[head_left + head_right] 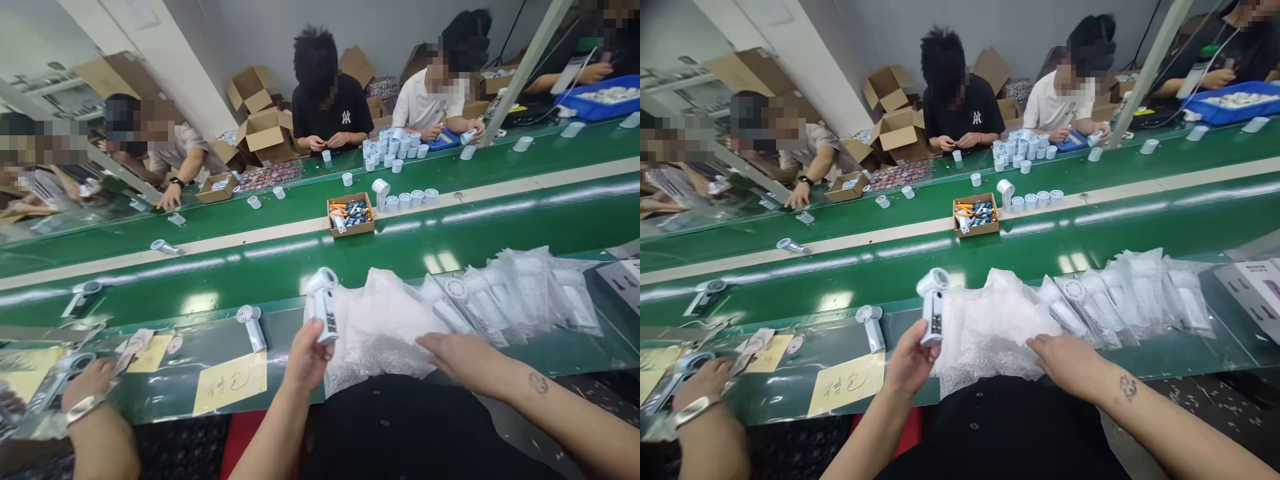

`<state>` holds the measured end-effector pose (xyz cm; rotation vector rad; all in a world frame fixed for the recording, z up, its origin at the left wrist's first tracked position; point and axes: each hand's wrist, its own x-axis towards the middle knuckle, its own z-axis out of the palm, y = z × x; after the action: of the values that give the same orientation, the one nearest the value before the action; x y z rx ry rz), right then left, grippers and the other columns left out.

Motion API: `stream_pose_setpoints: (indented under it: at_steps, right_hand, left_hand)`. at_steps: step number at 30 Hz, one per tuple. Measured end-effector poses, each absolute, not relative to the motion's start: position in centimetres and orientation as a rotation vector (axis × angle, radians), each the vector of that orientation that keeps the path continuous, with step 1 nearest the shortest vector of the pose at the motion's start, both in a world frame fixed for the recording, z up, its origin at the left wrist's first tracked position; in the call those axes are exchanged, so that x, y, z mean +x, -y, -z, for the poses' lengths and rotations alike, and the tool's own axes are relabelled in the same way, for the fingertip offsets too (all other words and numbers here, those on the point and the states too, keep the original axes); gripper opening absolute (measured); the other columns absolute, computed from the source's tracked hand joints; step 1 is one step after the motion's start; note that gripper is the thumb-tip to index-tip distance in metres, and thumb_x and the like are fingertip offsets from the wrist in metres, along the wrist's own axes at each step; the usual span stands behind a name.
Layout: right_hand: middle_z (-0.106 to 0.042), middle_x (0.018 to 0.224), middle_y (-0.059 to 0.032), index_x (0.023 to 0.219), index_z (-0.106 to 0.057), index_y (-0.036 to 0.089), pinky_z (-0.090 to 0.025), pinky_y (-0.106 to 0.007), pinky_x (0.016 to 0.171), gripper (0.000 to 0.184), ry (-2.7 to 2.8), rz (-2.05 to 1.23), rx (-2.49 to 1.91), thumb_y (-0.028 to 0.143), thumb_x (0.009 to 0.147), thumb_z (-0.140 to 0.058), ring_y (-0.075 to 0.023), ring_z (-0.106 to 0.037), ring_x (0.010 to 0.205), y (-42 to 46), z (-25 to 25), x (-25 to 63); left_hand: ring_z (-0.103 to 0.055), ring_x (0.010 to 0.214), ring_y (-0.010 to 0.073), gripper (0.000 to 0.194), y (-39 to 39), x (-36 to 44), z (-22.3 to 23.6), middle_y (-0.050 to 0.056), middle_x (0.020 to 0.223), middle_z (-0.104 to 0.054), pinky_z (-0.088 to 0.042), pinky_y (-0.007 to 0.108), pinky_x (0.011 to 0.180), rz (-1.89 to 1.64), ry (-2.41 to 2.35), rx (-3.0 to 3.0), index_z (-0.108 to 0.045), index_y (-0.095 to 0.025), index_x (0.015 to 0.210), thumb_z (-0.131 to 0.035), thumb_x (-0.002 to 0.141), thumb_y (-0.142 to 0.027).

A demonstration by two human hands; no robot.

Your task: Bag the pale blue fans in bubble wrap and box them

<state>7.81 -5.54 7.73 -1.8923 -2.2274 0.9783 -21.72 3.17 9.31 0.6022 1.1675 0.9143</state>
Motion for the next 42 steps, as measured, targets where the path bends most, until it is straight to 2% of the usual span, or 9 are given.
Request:
stream_pose_setpoints:
  at_steps: [5,9,14,16,19,24,31,36,42]
  right_hand:
    - [-0.065,0.083,-0.0065,0.105,-0.062,0.02,-0.051,-0.04,0.072,0.048,1.032,-1.566,-1.518,0.061,0.082,-0.052,-0.0234,-0.063,0.077,3.7,-10.6,5.8]
    - [-0.064,0.077,-0.0038,0.088,-0.061,0.017,-0.051,-0.03,0.063,0.038,0.366,-1.663,-1.252,0.052,0.076,-0.069,-0.0155,-0.06,0.065,4.8,-8.8,5.2]
    - [-0.065,0.082,-0.0034,0.091,-0.062,0.018,-0.051,-0.025,0.058,0.032,0.263,-1.767,-1.188,0.046,0.078,-0.069,-0.0138,-0.061,0.065,6.4,-8.2,7.3]
    - [-0.066,0.083,-0.005,0.095,-0.062,0.017,-0.051,-0.025,0.055,0.033,0.263,-1.822,-1.159,0.045,0.079,-0.068,-0.0141,-0.061,0.064,6.7,-8.9,8.2]
    - [-0.067,0.086,-0.0065,0.103,-0.062,0.016,-0.052,-0.025,0.06,0.036,0.304,-1.862,-1.046,0.037,0.076,-0.073,-0.015,-0.062,0.07,7.3,-9.5,9.0]
    - [-0.065,0.086,-0.0055,0.098,-0.063,0.017,-0.052,-0.024,0.056,0.037,0.283,-1.958,-0.668,0.03,0.067,-0.079,-0.0167,-0.063,0.076,7.3,-7.9,8.4]
    - [-0.054,0.075,0.0044,0.096,-0.054,0.019,-0.039,-0.007,0.046,0.045,0.048,-2.095,-0.127,0.032,0.063,-0.081,-0.0029,-0.049,0.059,3.9,-5.2,6.4]
    - [-0.064,0.101,-0.007,0.089,-0.059,0.018,-0.05,-0.02,0.063,0.042,0.132,-2.092,-0.376,0.028,0.054,-0.082,-0.0205,-0.058,0.1,3.3,-6.6,5.7]
    - [-0.059,0.069,0.0021,0.085,-0.06,0.019,-0.049,-0.03,0.064,0.038,0.435,-1.671,-0.975,0.029,0.056,-0.082,-0.0149,-0.058,0.063,2.5,-8.9,6.5]
  left_hand:
    - [-0.049,0.046,0.0077,0.041,0.3,-13.2,-10.5,-0.001,0.068,-0.06,-0.038,0.019,0.042,-0.511,-0.835,0.92,-0.056,-0.016,0.095,-0.07,0.07,-0.046]
    - [-0.064,0.077,0.0201,0.031,-2.2,-12.0,-9.3,0.007,0.085,-0.068,-0.051,0.033,0.072,-0.306,-0.915,1.573,-0.064,-0.017,0.098,-0.056,0.083,-0.043]
    - [-0.037,0.13,0.0366,0.033,-8.4,-14.2,-6.9,0.015,0.128,-0.057,-0.027,0.054,0.106,-0.173,-1.282,2.314,-0.066,-0.016,0.1,-0.071,0.068,-0.021]
    - [-0.049,0.119,0.0316,0.012,-9.3,-15.0,-6.7,0.013,0.11,-0.066,-0.034,0.048,0.102,-0.105,-1.275,2.32,-0.067,-0.016,0.084,-0.06,0.075,-0.014]
    - [-0.062,0.085,0.0214,0.02,-9.2,-16.2,-8.3,0.007,0.082,-0.069,-0.045,0.034,0.08,-0.278,-1.404,2.153,-0.065,-0.018,0.079,-0.046,0.085,-0.021]
    - [-0.043,0.047,0.0088,0.033,-9.2,-17.7,-12.6,-0.005,0.051,-0.049,-0.034,0.021,0.049,-0.576,-1.263,1.24,-0.054,-0.017,0.062,-0.069,0.07,-0.045]
    - [-0.059,0.06,0.0118,0.036,-7.9,-17.1,-12.1,0.003,0.068,-0.063,-0.046,0.024,0.062,-0.589,-0.816,0.687,-0.064,-0.011,0.078,-0.084,0.059,-0.034]
    - [-0.058,0.061,0.0121,0.037,-5.9,-17.4,-10.5,0.003,0.069,-0.064,-0.045,0.024,0.063,-0.552,-0.843,0.723,-0.065,-0.012,0.079,-0.083,0.06,-0.037]
    - [-0.059,0.077,0.0171,0.016,-2.8,-20.8,-11.1,0.004,0.078,-0.068,-0.044,0.029,0.076,-0.471,-0.972,1.607,-0.07,-0.019,0.075,-0.068,0.077,-0.034]
